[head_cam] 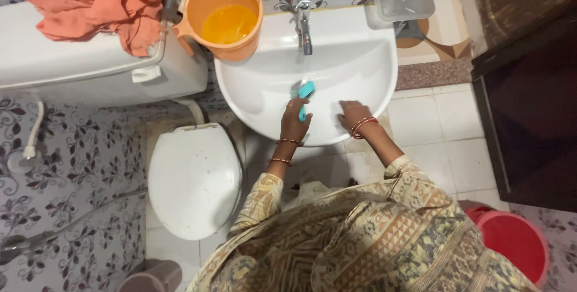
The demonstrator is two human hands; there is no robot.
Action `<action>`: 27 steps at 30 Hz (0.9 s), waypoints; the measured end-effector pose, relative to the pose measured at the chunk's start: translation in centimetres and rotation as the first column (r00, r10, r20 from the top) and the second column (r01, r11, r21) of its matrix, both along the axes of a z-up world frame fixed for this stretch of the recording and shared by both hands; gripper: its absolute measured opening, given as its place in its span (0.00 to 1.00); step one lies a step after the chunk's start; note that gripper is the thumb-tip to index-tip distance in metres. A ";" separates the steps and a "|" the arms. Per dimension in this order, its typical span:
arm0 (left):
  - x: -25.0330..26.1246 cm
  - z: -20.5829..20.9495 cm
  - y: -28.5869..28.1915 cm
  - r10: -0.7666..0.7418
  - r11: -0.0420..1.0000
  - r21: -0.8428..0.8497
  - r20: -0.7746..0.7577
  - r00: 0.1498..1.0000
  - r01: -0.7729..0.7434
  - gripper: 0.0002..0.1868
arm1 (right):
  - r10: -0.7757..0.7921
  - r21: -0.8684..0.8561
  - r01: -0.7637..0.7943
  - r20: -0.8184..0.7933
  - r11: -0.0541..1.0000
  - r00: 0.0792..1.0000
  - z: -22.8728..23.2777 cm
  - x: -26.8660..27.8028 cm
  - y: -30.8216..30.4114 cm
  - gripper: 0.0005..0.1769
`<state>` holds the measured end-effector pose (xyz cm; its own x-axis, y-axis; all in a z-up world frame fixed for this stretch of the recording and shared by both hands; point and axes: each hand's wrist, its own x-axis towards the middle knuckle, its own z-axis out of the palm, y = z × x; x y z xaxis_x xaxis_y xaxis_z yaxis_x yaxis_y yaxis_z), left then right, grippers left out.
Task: The person scrubs the interior of a white bathroom sink using a blue scrubbing brush. The person repeatedly scrubs the basin and the area around the drain while water runs from the faucet.
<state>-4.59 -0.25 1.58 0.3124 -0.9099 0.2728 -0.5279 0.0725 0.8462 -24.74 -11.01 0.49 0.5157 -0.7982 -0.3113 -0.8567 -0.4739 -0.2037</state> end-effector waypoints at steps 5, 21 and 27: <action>-0.8 1.3 0.7 -0.069 0.997 -0.009 0.072 0.995 0.070 0.17 | 0.007 0.129 -0.009 0.023 0.992 1.000 0.9 0.1 -0.2 0.30; -3.5 2.7 -0.3 0.261 0.925 0.281 0.016 0.965 -0.255 0.21 | 0.140 -0.186 -0.071 0.392 0.980 0.909 0.6 -0.6 -2.0 0.15; -3.3 4.4 1.7 0.179 0.973 0.100 0.242 0.954 -0.208 0.15 | 0.160 -0.270 0.008 0.594 0.963 0.788 1.8 -1.0 -1.4 0.15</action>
